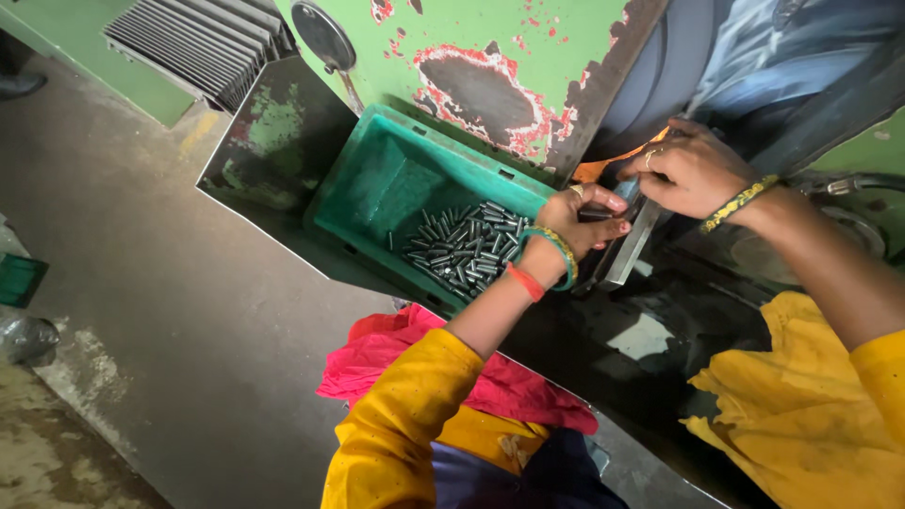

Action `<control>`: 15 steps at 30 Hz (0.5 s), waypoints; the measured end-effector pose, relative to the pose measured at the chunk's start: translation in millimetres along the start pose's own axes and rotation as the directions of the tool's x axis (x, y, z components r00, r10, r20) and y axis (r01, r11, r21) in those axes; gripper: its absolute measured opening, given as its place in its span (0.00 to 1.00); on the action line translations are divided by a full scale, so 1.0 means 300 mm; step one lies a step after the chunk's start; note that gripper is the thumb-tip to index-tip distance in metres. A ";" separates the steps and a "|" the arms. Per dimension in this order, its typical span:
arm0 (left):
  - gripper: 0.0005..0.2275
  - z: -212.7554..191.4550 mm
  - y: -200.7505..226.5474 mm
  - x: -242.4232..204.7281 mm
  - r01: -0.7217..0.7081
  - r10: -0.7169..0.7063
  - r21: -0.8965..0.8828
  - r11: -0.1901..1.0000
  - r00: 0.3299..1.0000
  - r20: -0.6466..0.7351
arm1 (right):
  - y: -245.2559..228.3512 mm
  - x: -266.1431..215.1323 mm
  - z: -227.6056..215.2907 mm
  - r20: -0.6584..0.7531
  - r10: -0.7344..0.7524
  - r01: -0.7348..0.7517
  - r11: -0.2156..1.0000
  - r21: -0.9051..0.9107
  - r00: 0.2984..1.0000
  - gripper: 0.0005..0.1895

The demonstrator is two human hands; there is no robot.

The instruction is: The person repeatedly picks small metal pins from a green bin and presses them against a rotating grinding wheel to smooth their ends. The person handles the pins one at a time, placing each finished piece back into the bin.

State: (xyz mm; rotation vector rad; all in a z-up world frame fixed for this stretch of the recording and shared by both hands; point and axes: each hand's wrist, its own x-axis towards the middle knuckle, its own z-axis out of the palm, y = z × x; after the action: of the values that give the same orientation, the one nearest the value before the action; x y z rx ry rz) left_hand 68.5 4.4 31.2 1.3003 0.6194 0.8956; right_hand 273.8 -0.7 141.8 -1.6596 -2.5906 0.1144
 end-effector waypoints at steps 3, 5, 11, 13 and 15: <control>0.09 0.022 -0.045 0.030 0.095 -0.096 -0.039 0.995 0.995 -0.024 | 0.010 0.000 -0.010 0.047 -0.015 0.011 0.997 0.079 0.999 0.20; 0.10 0.027 -0.078 0.053 0.081 -0.077 -0.208 0.975 0.997 0.026 | 0.007 0.002 -0.015 0.058 -0.048 0.045 0.998 0.052 0.997 0.23; 0.14 -0.034 -0.080 -0.003 0.067 -0.066 -0.360 0.931 0.998 0.014 | -0.057 -0.007 -0.036 0.089 -0.055 0.068 0.986 -0.152 0.995 0.38; 0.14 -0.048 -0.047 -0.070 0.042 -0.056 -0.371 0.928 0.998 -0.026 | -0.074 -0.005 -0.052 0.129 -0.046 0.066 0.985 -0.157 0.991 0.39; 0.13 -0.060 -0.008 -0.134 0.021 -0.053 -0.406 0.914 0.996 -0.068 | -0.083 -0.005 -0.063 0.137 -0.027 0.051 0.983 -0.179 0.990 0.39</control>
State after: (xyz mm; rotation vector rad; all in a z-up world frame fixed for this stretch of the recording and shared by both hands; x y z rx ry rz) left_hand 32.9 -19.6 21.7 0.8803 0.4836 0.9868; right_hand 253.6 -12.0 163.0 -1.7119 -2.8087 -0.0137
